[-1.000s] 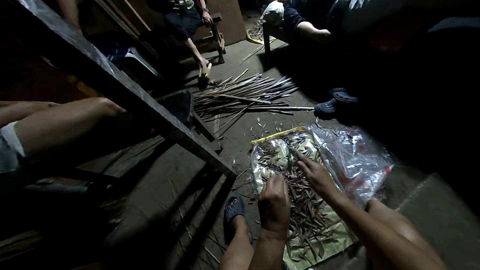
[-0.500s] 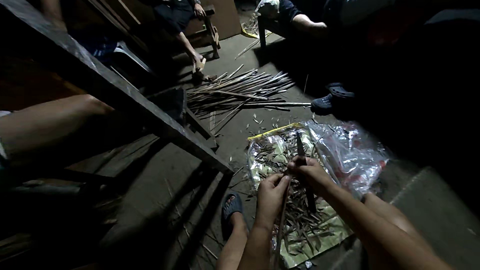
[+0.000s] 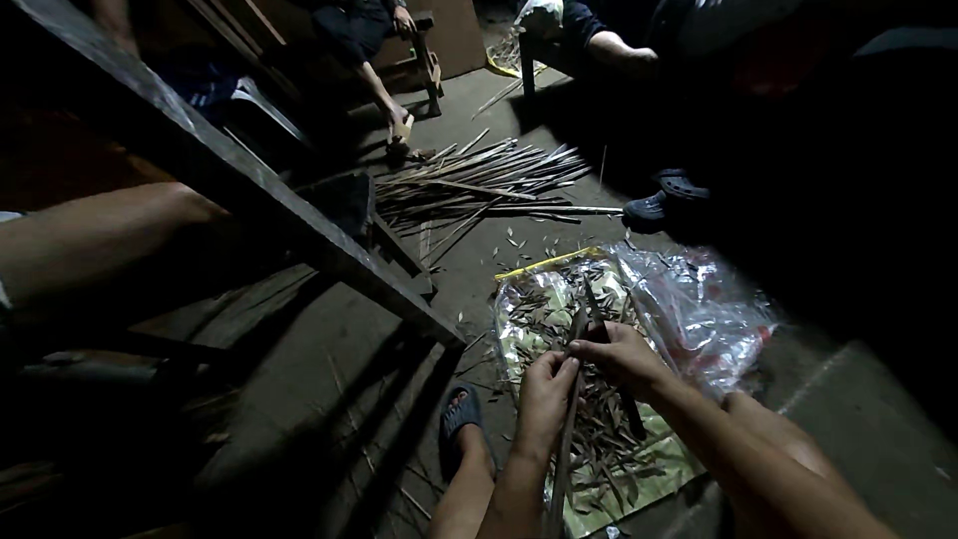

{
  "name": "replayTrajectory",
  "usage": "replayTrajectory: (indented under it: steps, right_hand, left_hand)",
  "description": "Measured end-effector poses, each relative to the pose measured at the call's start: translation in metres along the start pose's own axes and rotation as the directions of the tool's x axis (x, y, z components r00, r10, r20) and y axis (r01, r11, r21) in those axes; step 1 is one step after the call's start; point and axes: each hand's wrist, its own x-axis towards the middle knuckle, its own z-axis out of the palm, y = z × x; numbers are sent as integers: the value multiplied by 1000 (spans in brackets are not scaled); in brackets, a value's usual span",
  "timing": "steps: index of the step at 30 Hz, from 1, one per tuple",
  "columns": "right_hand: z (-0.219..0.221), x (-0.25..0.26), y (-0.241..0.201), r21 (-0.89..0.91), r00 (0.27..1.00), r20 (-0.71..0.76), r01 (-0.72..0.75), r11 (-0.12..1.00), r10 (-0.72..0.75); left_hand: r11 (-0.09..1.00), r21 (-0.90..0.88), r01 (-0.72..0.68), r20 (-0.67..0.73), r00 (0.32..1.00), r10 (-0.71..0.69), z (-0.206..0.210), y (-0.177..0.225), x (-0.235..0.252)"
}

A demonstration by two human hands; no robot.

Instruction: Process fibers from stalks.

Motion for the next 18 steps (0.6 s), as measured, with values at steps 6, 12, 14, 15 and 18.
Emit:
replayTrajectory:
  steps: [6, 12, 14, 15, 18]
  right_hand:
    - [-5, 0, -4, 143, 996, 84, -36, 989, 24]
    - [-9, 0, -2, 170, 989, 147, -21, 985, -4]
    - [-7, -3, -1, 151, 986, 165, 6, 988, -31]
    - [-5, -4, 0, 151, 979, 197, 13, 989, -43]
    - [3, -9, 5, 161, 967, 254, -48, 986, 5]
  left_hand:
    - [992, -125, 12, -6, 1000, -12, -4, 5, 0]
    - [985, -174, 23, 3, 1000, -23, -5, 8, 0]
    - [988, -155, 3, -20, 1000, -6, -6, 8, 1]
    - [990, -142, -14, -45, 999, 8, -6, 7, 2]
    - [996, -89, -26, -94, 995, 18, -8, 10, 3]
